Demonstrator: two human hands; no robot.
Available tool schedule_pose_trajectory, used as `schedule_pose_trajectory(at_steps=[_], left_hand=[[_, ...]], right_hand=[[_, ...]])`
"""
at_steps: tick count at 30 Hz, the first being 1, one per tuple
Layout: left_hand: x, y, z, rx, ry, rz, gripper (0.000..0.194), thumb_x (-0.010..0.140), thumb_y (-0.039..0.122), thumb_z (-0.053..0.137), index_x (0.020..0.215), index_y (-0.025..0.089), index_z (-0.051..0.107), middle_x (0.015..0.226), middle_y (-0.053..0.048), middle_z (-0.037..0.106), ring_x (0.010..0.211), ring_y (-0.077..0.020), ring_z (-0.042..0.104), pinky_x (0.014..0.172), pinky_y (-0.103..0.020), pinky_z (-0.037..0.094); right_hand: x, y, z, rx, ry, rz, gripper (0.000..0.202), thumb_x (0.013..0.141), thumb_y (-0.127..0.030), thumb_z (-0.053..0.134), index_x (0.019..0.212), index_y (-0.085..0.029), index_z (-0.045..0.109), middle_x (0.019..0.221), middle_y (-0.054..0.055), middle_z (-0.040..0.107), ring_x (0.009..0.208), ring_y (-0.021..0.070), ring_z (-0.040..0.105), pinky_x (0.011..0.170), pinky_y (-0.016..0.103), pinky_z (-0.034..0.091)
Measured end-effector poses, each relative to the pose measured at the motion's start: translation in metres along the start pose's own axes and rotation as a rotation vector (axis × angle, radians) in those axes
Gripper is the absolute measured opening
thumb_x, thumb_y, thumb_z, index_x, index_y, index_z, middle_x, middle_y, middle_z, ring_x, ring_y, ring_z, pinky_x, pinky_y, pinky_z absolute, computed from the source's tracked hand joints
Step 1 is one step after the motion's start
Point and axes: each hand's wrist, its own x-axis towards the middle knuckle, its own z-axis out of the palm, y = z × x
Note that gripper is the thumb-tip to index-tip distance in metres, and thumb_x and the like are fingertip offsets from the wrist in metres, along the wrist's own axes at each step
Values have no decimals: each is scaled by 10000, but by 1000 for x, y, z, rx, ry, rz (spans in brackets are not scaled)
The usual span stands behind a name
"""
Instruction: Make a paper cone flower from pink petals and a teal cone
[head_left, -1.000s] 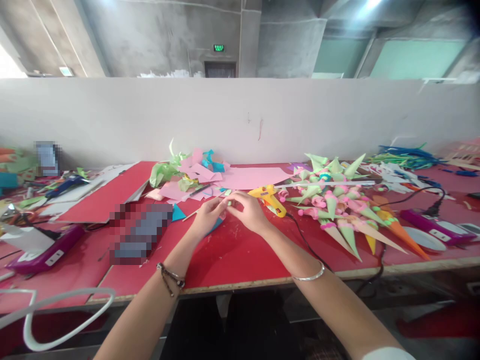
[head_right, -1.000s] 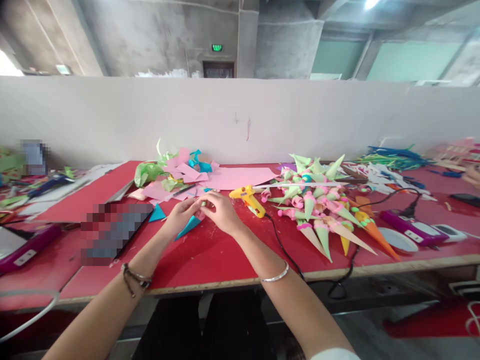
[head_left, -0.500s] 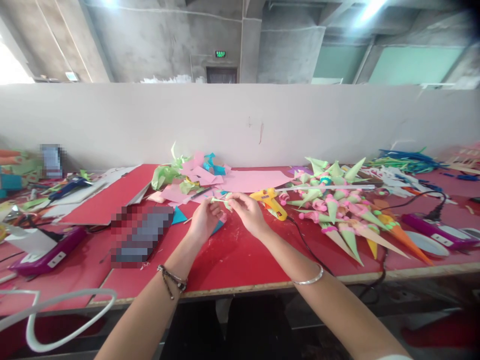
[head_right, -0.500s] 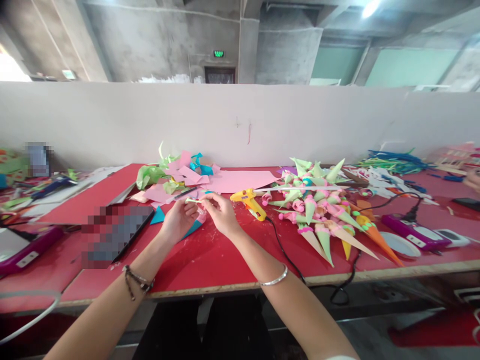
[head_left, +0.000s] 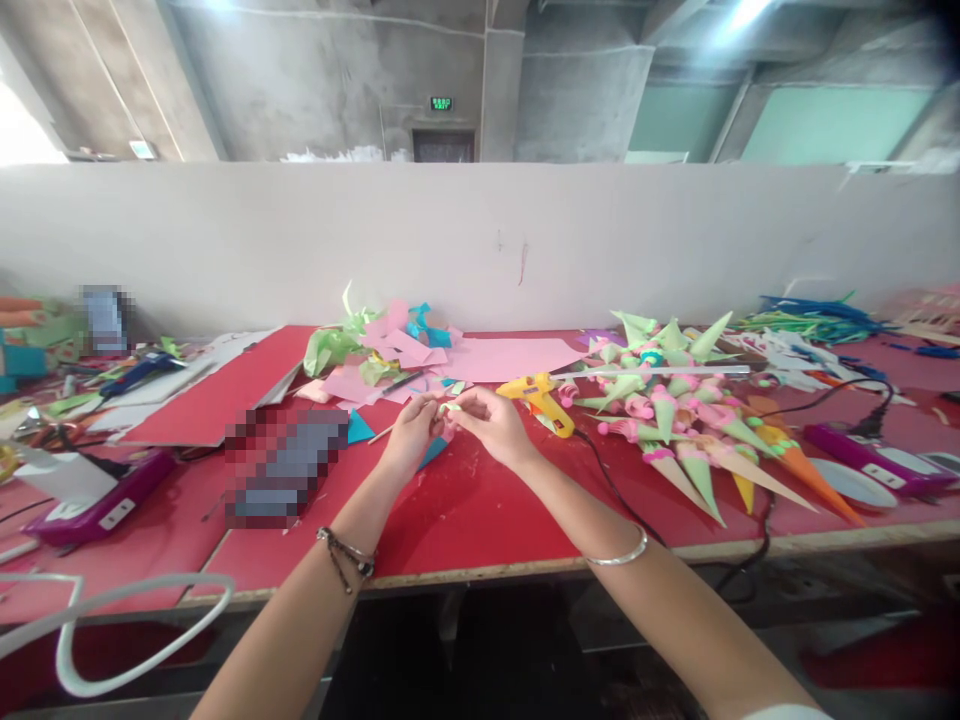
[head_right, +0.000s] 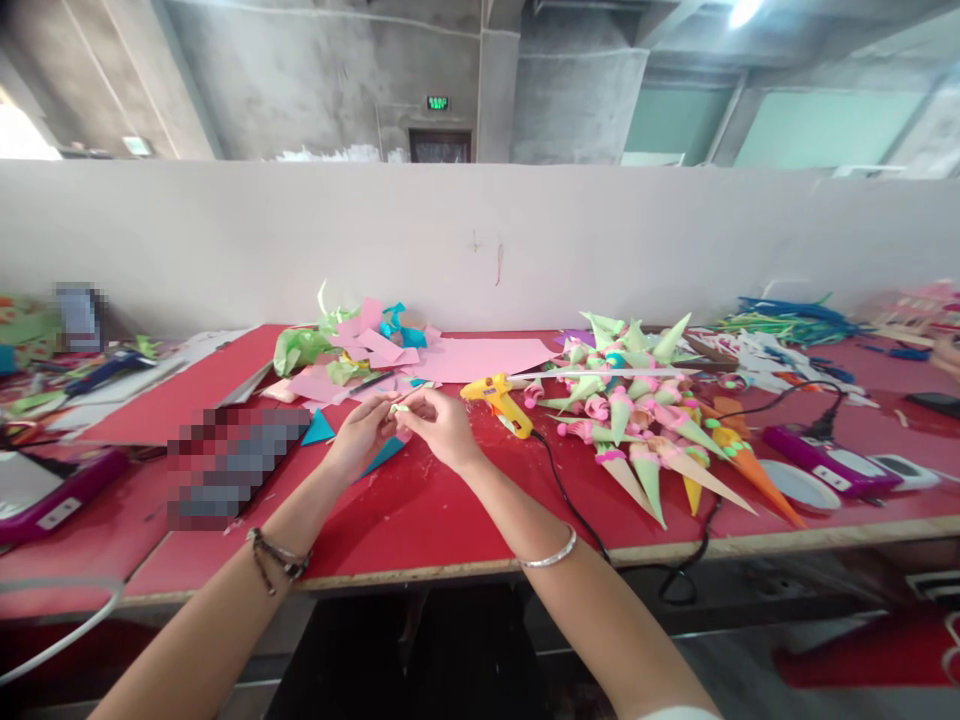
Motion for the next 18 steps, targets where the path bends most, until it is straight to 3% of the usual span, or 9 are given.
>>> schedule_pose_trajectory(at_steps=[5,11,18], left_hand=[[2,-4,-1,121,-53,8,257,735,361,553,597,157,478,432,95,286,357,-35,248,371,-173,186],[3,-5,-5,212,-83,108,229,716,288,602,554,153,514,476,62,415,441,-52,334,420,-180,235],[0,-1,-1,97,-74,120,249,704,321,615,585,153,474,469,73,352,415,-45,318,414,-168,260]], right_hand=[[2,4,-2,-148,53,-118,93,723,-252,547,783,-181,551,818,27,612,773,137,594,721,261,486],[2,3,-4,-250,37,-157,99,727,-191,516,812,-174,564,806,21,590,736,128,557,672,244,462],[-1,-2,-1,-160,30,-116,106,757,-231,498,832,-175,546,807,19,582,747,127,561,670,233,459]])
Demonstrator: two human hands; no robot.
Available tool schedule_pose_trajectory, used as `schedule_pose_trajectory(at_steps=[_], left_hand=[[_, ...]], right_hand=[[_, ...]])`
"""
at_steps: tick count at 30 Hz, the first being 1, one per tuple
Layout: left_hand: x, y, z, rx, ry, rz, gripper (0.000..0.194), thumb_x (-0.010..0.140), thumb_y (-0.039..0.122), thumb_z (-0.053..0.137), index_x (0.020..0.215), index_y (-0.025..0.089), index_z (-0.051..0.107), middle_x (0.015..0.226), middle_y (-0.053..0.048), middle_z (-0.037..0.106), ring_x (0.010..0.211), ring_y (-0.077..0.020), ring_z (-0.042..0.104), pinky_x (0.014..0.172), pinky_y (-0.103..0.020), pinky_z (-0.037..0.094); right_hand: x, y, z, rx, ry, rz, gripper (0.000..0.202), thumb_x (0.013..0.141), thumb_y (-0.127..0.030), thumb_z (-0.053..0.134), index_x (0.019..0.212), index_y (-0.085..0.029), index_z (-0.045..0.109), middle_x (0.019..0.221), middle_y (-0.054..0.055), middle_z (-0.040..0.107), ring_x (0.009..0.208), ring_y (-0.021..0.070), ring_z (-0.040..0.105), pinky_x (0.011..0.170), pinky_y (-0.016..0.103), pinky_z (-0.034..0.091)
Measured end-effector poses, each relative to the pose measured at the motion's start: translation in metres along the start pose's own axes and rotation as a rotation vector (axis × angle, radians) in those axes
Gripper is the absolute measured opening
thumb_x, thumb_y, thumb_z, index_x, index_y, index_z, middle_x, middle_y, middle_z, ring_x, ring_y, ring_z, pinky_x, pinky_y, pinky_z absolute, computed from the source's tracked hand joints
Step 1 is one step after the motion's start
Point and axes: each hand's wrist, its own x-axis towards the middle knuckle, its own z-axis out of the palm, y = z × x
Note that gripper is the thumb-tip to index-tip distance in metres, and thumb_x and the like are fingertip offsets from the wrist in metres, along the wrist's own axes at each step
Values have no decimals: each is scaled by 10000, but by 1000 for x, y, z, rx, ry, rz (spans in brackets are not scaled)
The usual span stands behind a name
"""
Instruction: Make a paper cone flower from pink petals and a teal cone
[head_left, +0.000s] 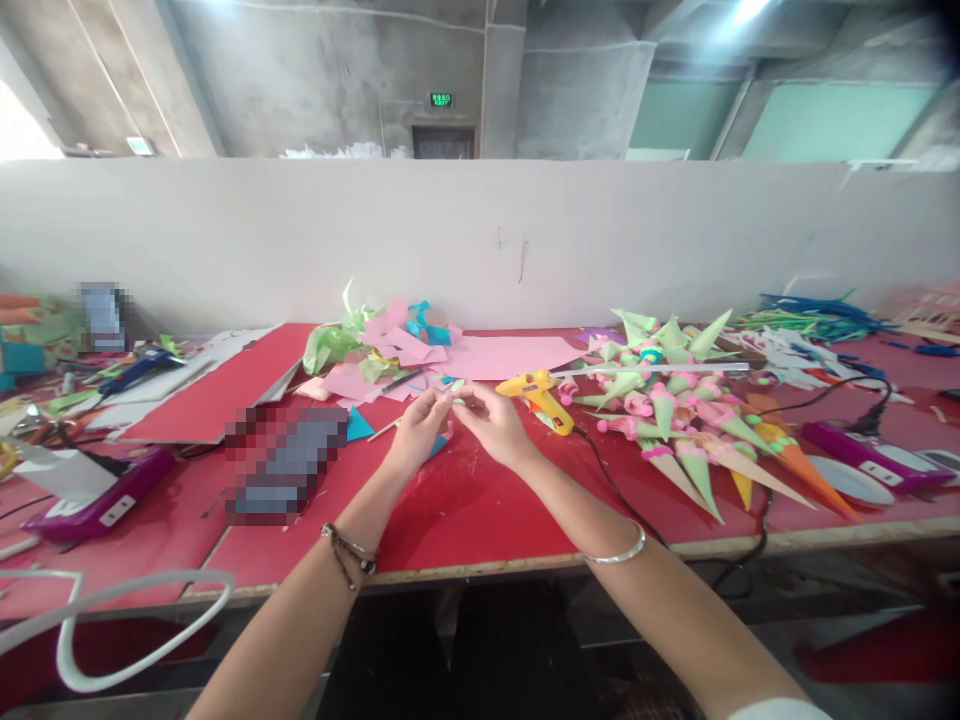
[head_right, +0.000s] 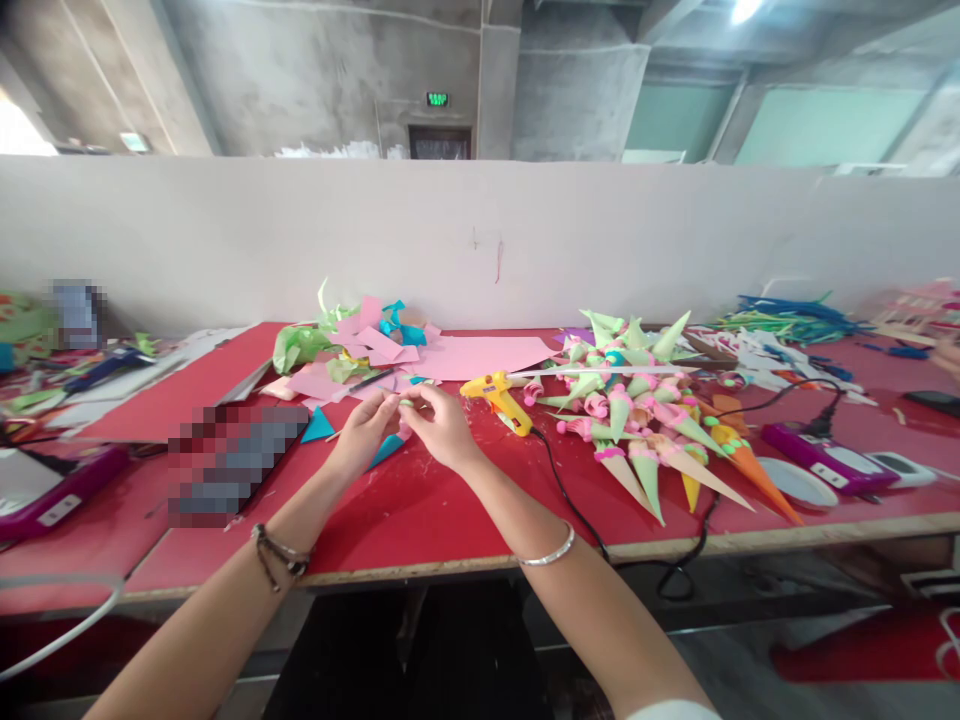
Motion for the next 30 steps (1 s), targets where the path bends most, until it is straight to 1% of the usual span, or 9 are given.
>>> schedule_pose_trajectory(at_steps=[5,8,11,14,17,20,26,28,30], left_hand=[[3,13,-7,-180,138,55,245,760,293,516,605,171,372,494,92,212,386,-28,217,385,-136,223],[4,15,-10,-212,177,15,65,718,191,506,710,163,447,549,77,332,408,-20,283,413,-130,273],[4,13,-10,-185,197,-27,202,647,103,494,841,155,496,642,48,437,459,-23,372,462,-139,332],[3,11,-10,-106,205,-42,252,600,81,446,835,148,503,607,51,416,464,-39,389,467,-151,343],[4,10,-12,24,203,-22,208,586,104,394,765,162,483,540,65,346,431,-54,346,434,-157,304],[5,8,-14,215,206,27,157,644,155,362,744,174,481,525,65,324,427,-70,322,428,-169,275],[4,3,-17,717,96,167,99,719,222,450,702,177,536,637,14,493,632,-133,458,612,-235,355],[2,3,-19,864,34,193,93,725,201,459,728,183,550,693,-4,540,692,-158,489,667,-261,367],[1,3,-21,988,-10,198,145,765,196,410,764,182,555,740,-28,566,740,-183,516,696,-289,379]], right_hand=[[2,-2,-5,79,133,47,112,748,-279,523,770,-172,547,709,-1,560,670,117,542,653,233,452],[4,2,-6,94,164,52,132,723,-270,550,809,-170,565,807,20,586,753,129,559,718,247,454],[4,6,-5,100,153,54,159,699,-274,577,819,-171,557,850,29,595,806,140,571,750,256,456],[4,7,-4,76,137,56,137,700,-297,579,747,-174,540,765,13,592,735,136,574,702,252,465],[3,9,-4,22,113,58,123,730,-295,544,726,-173,546,714,9,591,668,132,567,646,250,466],[3,11,-5,-33,87,46,113,742,-232,514,800,-167,586,795,36,621,745,148,584,695,269,467],[4,14,-7,-159,19,10,203,726,-108,468,787,-176,649,960,69,620,961,178,550,839,304,420],[3,14,-7,-182,-1,14,210,744,-117,459,809,-182,648,956,65,629,941,175,562,817,303,432],[1,12,-6,-196,-35,23,178,770,-169,473,812,-187,646,843,47,653,816,165,597,729,285,460]])
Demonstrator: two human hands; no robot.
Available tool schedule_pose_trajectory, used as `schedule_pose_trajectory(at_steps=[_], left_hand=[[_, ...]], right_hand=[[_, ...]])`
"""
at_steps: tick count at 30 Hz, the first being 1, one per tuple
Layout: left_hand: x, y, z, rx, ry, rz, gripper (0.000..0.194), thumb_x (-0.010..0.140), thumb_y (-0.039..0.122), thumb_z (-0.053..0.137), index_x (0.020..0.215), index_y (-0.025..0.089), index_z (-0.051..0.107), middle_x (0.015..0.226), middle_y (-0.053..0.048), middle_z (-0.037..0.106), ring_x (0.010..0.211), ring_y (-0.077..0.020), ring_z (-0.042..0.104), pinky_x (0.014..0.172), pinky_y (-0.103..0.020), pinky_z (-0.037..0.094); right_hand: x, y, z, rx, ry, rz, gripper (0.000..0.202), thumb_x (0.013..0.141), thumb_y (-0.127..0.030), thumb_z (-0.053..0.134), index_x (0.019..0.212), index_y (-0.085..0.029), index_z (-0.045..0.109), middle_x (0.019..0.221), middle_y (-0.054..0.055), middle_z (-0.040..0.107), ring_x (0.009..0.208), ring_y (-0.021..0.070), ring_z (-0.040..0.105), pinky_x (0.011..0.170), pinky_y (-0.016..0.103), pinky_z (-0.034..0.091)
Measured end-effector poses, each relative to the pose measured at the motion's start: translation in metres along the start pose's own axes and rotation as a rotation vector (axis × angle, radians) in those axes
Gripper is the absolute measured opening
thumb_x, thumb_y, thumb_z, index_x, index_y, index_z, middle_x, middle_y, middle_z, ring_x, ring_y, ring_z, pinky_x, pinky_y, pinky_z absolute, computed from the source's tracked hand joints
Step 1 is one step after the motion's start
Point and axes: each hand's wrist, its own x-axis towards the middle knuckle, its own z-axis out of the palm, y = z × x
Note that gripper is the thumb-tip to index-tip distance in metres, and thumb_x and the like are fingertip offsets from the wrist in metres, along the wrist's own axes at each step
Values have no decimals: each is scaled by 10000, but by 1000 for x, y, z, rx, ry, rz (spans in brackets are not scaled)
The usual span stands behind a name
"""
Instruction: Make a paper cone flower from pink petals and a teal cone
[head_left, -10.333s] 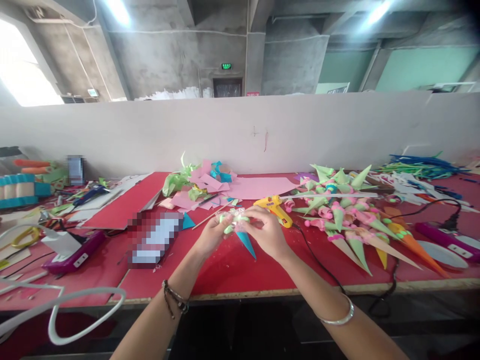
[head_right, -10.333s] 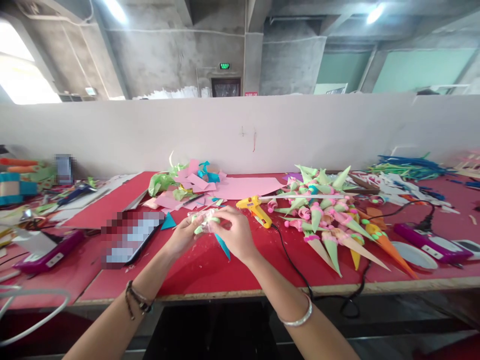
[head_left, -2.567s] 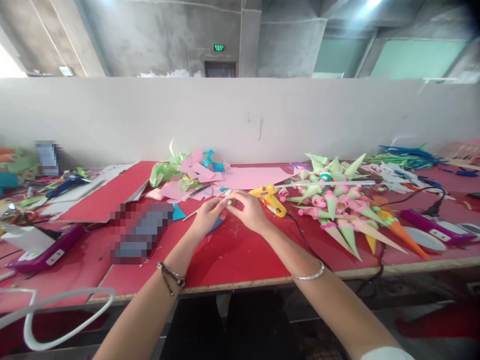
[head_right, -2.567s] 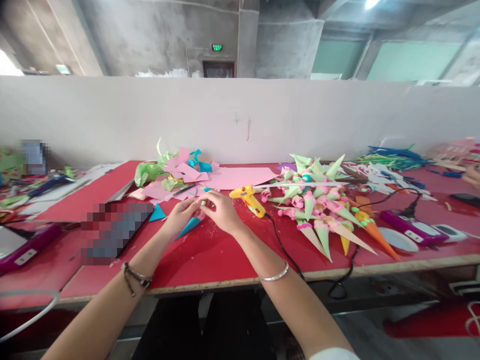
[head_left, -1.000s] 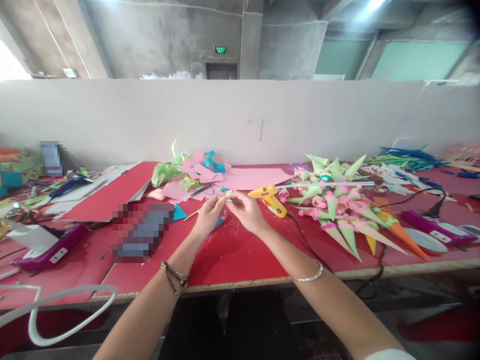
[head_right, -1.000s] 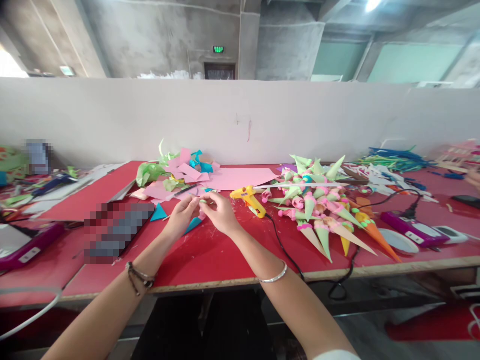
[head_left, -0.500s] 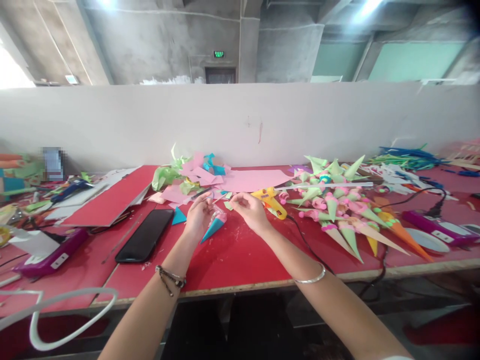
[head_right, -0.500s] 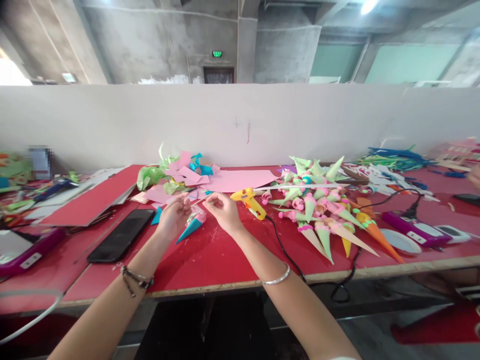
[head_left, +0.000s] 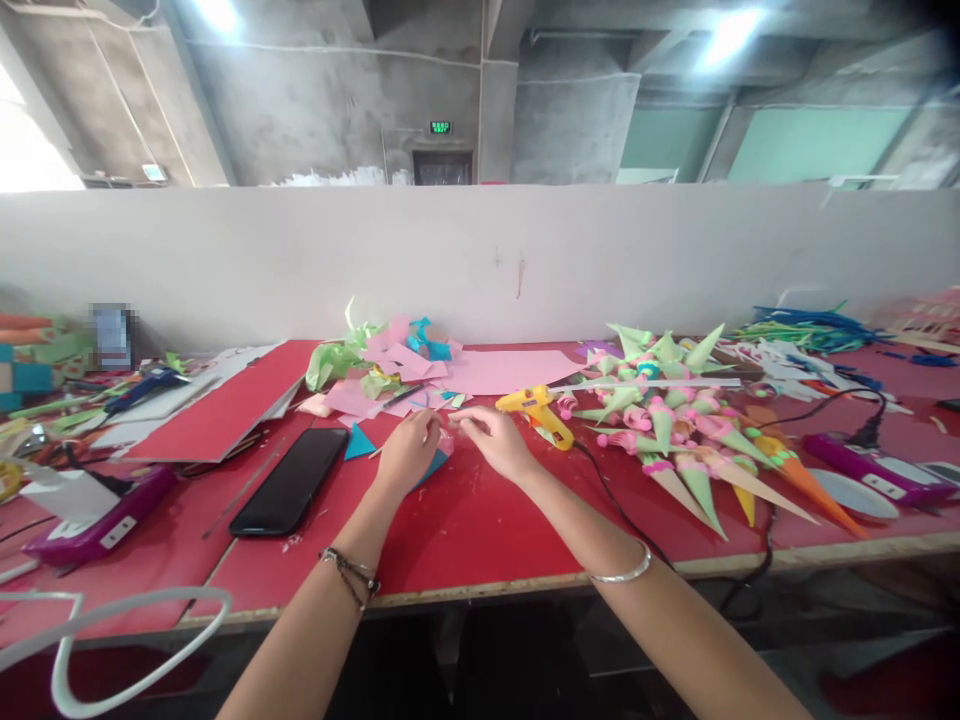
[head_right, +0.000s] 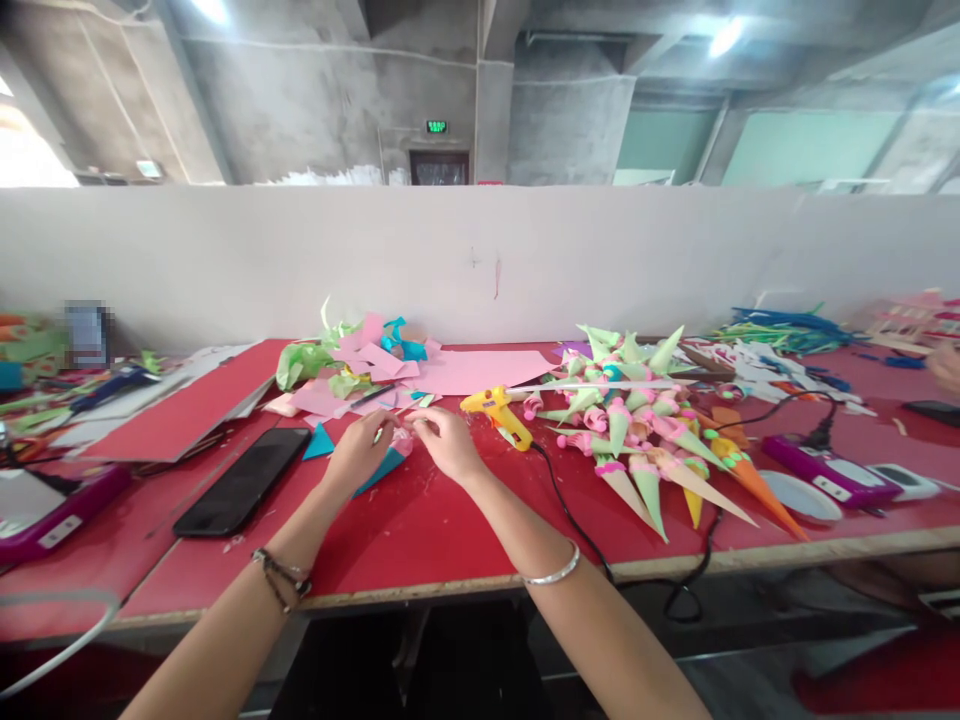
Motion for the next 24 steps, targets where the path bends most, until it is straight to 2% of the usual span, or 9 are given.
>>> schedule_pose_trajectory(at_steps=[2,4,8,11,13,15,18,24], left_hand=[[0,-2,-1,103,-32,6,206,805,200,348,804,176,552,788,-56,578,777,-204,534,705,-313,394],[0,-4,-1,186,-58,7,243,820,186,307,848,169,548,842,-75,581,814,-212,544,718,-325,407],[0,-4,-2,306,-110,19,248,795,162,326,898,177,551,942,-71,556,888,-201,547,764,-315,417],[-3,-4,-5,373,-143,4,216,780,293,415,894,195,569,953,-65,542,870,-218,560,745,-334,431],[-5,-4,-7,438,-182,11,283,743,422,481,903,207,573,961,-63,542,883,-236,559,736,-346,437],[-6,-6,-10,514,-234,48,372,693,508,531,927,221,564,975,-59,540,922,-243,548,735,-340,442],[-7,-10,-11,599,-252,101,433,641,514,599,963,229,550,1007,-60,515,920,-228,547,729,-322,447],[-7,-13,-12,668,-192,97,413,625,428,651,943,187,544,1016,-88,494,937,-244,526,770,-343,427]], right_hand=[[-2,-3,0,-12,-42,4,133,765,-236,524,764,-189,649,682,16,643,655,150,593,625,262,460],[-3,-6,0,-37,-71,-8,107,729,-268,584,710,-186,651,602,-3,611,574,134,557,566,245,438],[-3,-9,0,-91,-65,-67,111,718,-199,582,792,-181,663,760,29,624,646,127,557,597,239,445],[-2,-7,0,-86,-21,-80,177,719,-133,543,852,-169,653,891,64,628,800,151,582,719,263,457],[-2,-6,0,-65,-39,-69,157,730,-139,529,829,-170,647,877,58,638,822,155,589,738,267,456],[-3,-5,0,-38,-91,-47,123,755,-182,518,791,-175,636,763,29,644,703,141,604,656,251,469],[-4,-5,-1,-22,-126,-24,146,792,-236,482,802,-178,616,600,-13,607,497,109,561,524,227,456],[-2,-8,-3,-66,-33,-63,183,745,-123,471,821,-185,626,861,38,635,784,147,584,686,252,457]])
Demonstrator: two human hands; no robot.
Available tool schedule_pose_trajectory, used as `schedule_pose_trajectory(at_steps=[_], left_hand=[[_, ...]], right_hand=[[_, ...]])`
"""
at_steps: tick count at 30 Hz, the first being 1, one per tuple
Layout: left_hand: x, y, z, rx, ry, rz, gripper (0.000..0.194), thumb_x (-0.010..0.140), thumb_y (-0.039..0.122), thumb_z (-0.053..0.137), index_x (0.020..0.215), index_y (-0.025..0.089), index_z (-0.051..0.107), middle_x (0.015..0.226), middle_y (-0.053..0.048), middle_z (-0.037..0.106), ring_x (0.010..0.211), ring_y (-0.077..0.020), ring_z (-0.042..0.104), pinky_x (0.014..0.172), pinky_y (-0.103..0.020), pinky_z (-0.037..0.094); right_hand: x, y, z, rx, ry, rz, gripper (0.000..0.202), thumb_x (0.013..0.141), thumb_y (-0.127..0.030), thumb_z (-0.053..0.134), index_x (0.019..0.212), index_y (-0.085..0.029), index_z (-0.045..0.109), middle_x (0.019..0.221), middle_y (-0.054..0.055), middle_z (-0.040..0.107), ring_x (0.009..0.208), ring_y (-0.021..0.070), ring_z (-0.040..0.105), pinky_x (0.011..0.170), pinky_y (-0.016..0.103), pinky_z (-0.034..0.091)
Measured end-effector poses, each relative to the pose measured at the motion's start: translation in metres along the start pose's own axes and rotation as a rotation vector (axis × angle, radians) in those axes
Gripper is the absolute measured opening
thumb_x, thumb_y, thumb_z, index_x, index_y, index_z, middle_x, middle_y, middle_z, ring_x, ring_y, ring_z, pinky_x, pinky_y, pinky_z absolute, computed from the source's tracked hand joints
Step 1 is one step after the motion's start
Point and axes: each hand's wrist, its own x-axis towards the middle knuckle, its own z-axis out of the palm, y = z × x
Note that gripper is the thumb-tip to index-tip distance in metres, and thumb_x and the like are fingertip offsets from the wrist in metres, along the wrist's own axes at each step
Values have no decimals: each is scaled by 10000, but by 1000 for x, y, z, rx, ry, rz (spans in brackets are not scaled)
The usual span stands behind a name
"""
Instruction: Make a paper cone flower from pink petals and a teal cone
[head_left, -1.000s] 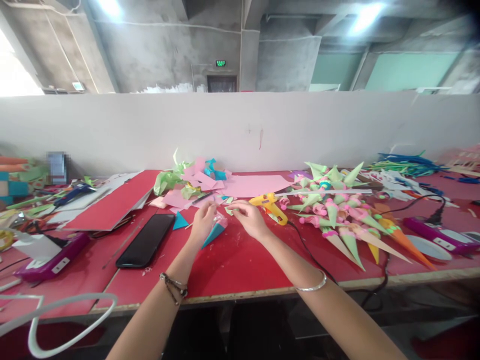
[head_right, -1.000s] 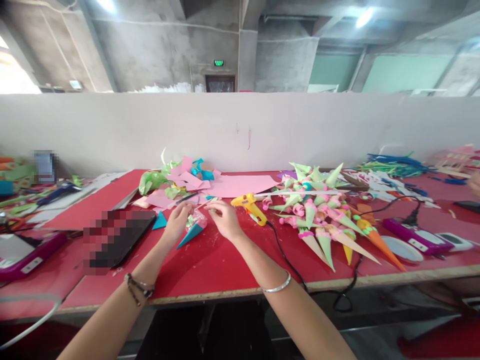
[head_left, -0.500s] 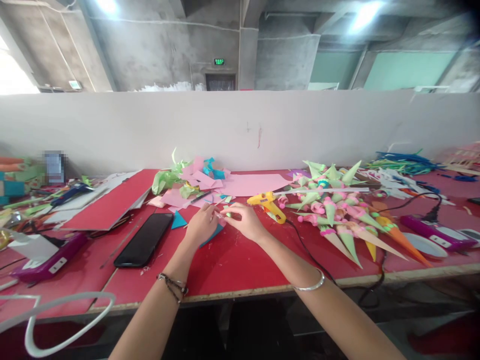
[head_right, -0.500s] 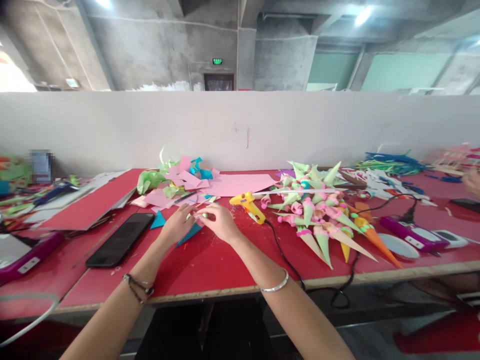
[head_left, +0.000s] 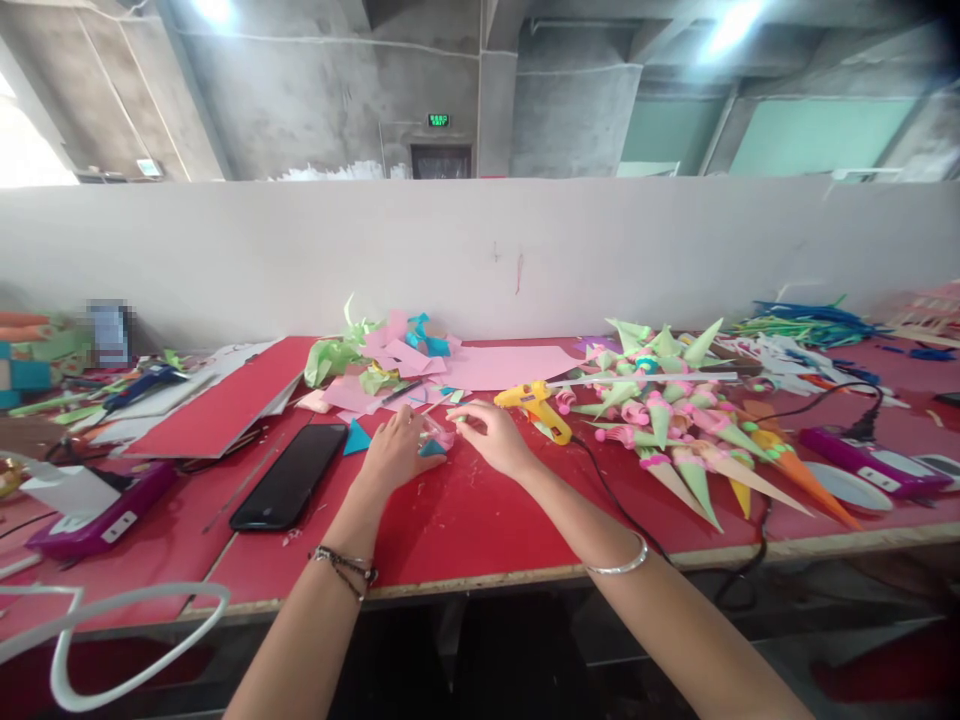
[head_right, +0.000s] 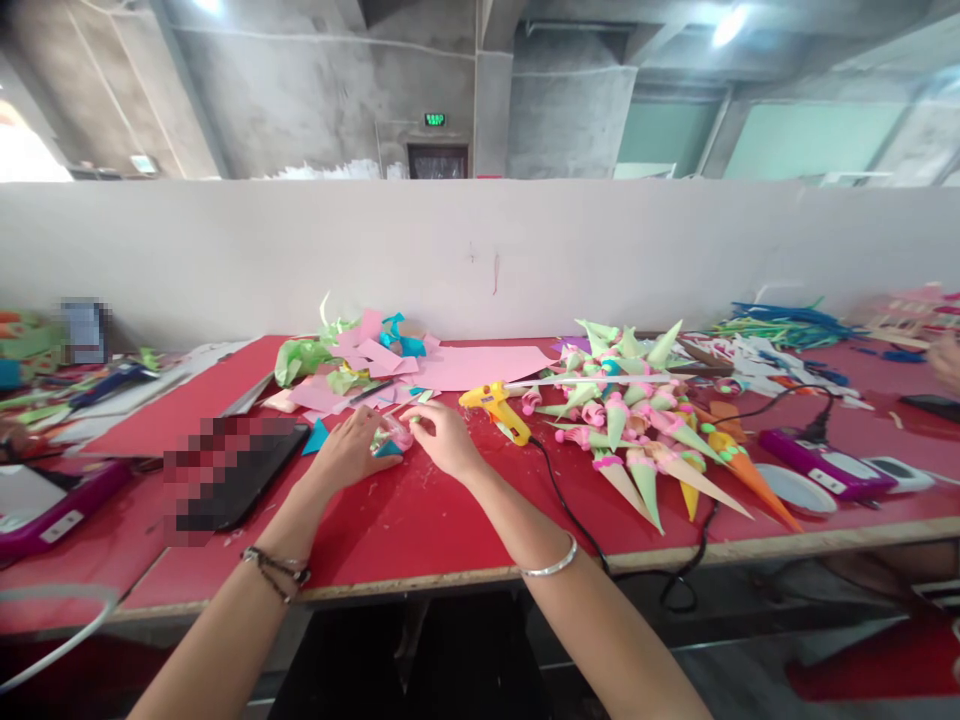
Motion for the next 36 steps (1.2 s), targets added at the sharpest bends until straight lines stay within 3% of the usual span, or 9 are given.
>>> schedule_pose_trajectory(at_steps=[7,11,16,22,30,36], left_hand=[[4,2,0,-104,8,41,286,671,288,625,938,195,583,911,-80,522,844,-243,549,698,-331,425],[10,2,2,-183,15,74,284,705,286,581,976,199,584,923,-80,530,848,-243,551,701,-336,428],[13,2,3,-320,43,122,290,758,311,516,1019,186,534,984,-81,564,898,-214,552,771,-324,428],[13,1,5,-410,65,161,295,773,300,499,1029,161,454,1018,-89,569,936,-198,535,781,-320,428],[9,8,0,-473,163,140,318,766,281,489,1060,173,434,1033,-78,559,925,-188,533,767,-292,423],[6,13,-3,-440,201,135,368,729,216,463,1092,171,425,1040,-74,564,890,-179,544,744,-277,427]], right_hand=[[0,5,2,23,26,34,176,755,-169,472,821,-201,632,857,23,649,796,150,593,697,258,468],[2,12,2,55,71,81,216,765,-172,452,893,-187,626,900,46,653,778,150,604,696,269,478],[3,9,1,119,87,86,229,813,-252,425,892,-176,625,721,31,655,604,128,602,599,250,485],[3,4,-1,142,138,50,141,743,-236,534,817,-176,637,880,46,651,822,159,599,698,254,483],[5,16,-4,111,279,45,171,769,-237,499,872,-179,623,933,69,603,883,167,569,781,282,463],[6,15,-5,134,290,63,185,771,-262,510,892,-181,623,957,68,620,918,178,568,827,303,447]])
